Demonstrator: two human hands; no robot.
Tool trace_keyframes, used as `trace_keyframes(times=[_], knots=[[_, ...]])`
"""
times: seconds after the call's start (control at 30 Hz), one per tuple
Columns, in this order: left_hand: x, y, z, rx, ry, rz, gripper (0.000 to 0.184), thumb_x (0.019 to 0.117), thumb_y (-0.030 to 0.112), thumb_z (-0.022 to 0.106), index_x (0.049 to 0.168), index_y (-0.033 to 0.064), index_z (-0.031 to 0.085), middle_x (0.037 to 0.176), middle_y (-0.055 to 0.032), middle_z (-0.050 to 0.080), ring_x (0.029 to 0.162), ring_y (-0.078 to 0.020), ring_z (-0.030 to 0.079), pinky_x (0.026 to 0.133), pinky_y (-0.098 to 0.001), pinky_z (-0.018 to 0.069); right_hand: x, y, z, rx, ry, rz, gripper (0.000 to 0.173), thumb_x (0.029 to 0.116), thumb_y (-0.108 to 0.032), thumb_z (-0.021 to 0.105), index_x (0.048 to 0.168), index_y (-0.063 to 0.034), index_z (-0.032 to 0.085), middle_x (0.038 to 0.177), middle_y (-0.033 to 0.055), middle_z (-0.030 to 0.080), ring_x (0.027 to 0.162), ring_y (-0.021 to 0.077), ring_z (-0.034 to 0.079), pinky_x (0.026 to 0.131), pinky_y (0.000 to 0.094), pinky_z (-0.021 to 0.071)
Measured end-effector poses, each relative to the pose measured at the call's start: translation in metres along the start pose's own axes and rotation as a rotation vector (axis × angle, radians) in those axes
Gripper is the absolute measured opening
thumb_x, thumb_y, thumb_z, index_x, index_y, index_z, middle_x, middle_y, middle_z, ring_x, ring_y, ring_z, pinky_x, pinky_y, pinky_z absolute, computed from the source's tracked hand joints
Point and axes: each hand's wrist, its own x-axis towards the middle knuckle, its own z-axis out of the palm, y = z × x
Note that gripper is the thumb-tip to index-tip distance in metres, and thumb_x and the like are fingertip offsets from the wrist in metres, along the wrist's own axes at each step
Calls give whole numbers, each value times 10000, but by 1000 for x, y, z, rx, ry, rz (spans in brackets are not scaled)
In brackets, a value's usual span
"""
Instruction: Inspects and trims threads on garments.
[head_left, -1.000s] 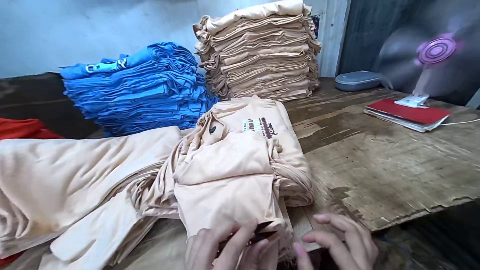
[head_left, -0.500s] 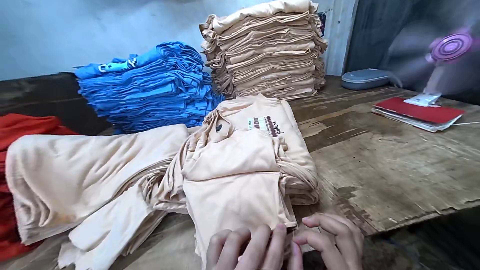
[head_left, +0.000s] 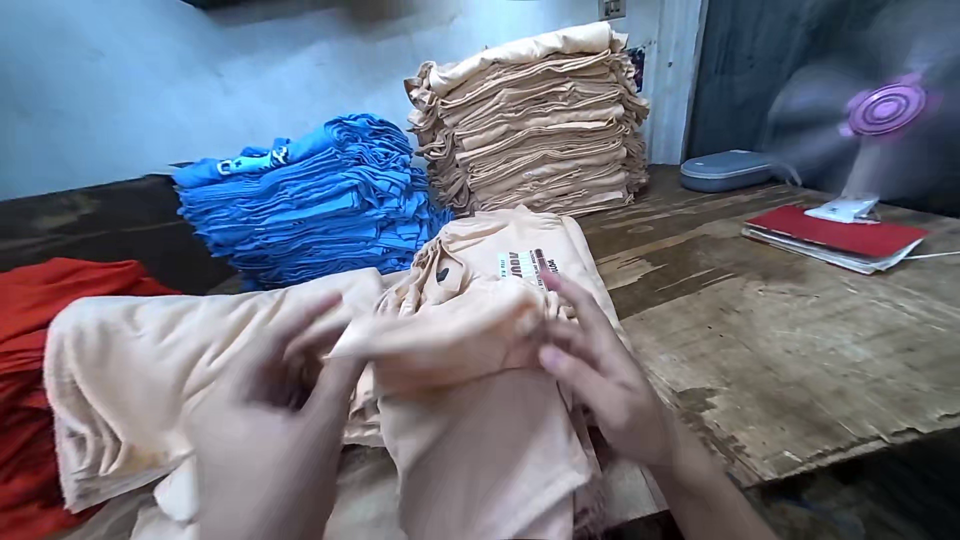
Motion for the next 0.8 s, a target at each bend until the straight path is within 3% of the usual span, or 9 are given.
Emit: trace_keyframes(times=[0.07, 0.13, 0.2, 0.33, 0.43, 0.57, 0.63, 0.7, 0.8], knots=[[30, -1, 30, 120, -26, 17, 589, 930, 360, 735, 1447, 140, 557, 1321, -70, 646, 923, -126, 643, 765, -351, 543, 35, 14, -5, -67, -31, 60, 635, 1052, -166, 488, 1635, -183, 237, 1468, 57, 583, 1194, 160, 666, 985, 386, 576], [52, -21, 72, 281, -173, 22, 508, 898, 316, 787, 1342, 107, 658, 1270, -190, 645, 1040, -317, 657, 861, -549, 552, 50, 36, -10, -156, 53, 176, 396, 1064, -113, 509, 1459, -123, 529, 1353, 78, 658, 1040, 180, 719, 885, 397, 607], [60, -57, 113, 448, -393, -86, 352, 909, 348, 775, 1219, 186, 739, 1173, -153, 690, 1072, -348, 667, 896, -624, 536, 46, 43, -19, -101, 127, 198, 293, 1067, -72, 467, 1304, -68, 640, 1246, 85, 708, 970, 185, 733, 852, 382, 615], [48, -83, 122, 319, -154, 18, 264, 891, 220, 790, 1125, 103, 760, 1062, -153, 700, 954, -310, 678, 838, -567, 556, -4, 43, -23, -129, 454, -46, 237, 1039, -96, 488, 1170, -67, 684, 1031, 39, 730, 894, 152, 705, 785, 330, 608], [18, -74, 99, 339, 89, 226, 271, 852, 108, 681, 1113, 84, 748, 961, -103, 677, 800, -214, 646, 682, -418, 550, -64, 50, -17, -184, 452, -68, 222, 1016, -61, 497, 1117, -17, 689, 999, 48, 738, 911, 161, 720, 826, 346, 625], [-56, -46, 58, 431, -83, 157, 357, 868, 461, 733, 993, 127, 746, 835, 15, 697, 647, -84, 625, 545, -299, 543, -103, 38, -12, -31, 313, 154, 267, 1055, -47, 409, 1163, 17, 644, 977, 27, 722, 864, 108, 696, 767, 293, 599], [-86, -46, 52, 471, -199, 78, 317, 852, 405, 770, 985, 119, 745, 888, -6, 718, 728, -122, 685, 612, -350, 598, -106, 40, -7, -1, 230, 236, 278, 1064, -58, 408, 1197, 27, 637, 1040, 43, 715, 908, 102, 689, 794, 288, 590], [-99, -56, 42, 460, -170, 123, 165, 883, 330, 698, 885, 170, 738, 818, 62, 687, 703, -28, 653, 603, -233, 572, -111, 41, -6, -18, 177, 203, 229, 1034, -56, 507, 1200, 6, 652, 1102, 27, 701, 947, 82, 682, 832, 289, 595], [-101, -45, -12, 259, -313, 75, 153, 925, 244, 732, 879, 99, 745, 803, 12, 687, 702, -32, 619, 624, -211, 535, -125, 35, -29, 89, 68, 48, 232, 995, -260, 655, 1214, -201, 704, 1170, -88, 692, 1042, 50, 656, 909, 286, 566]])
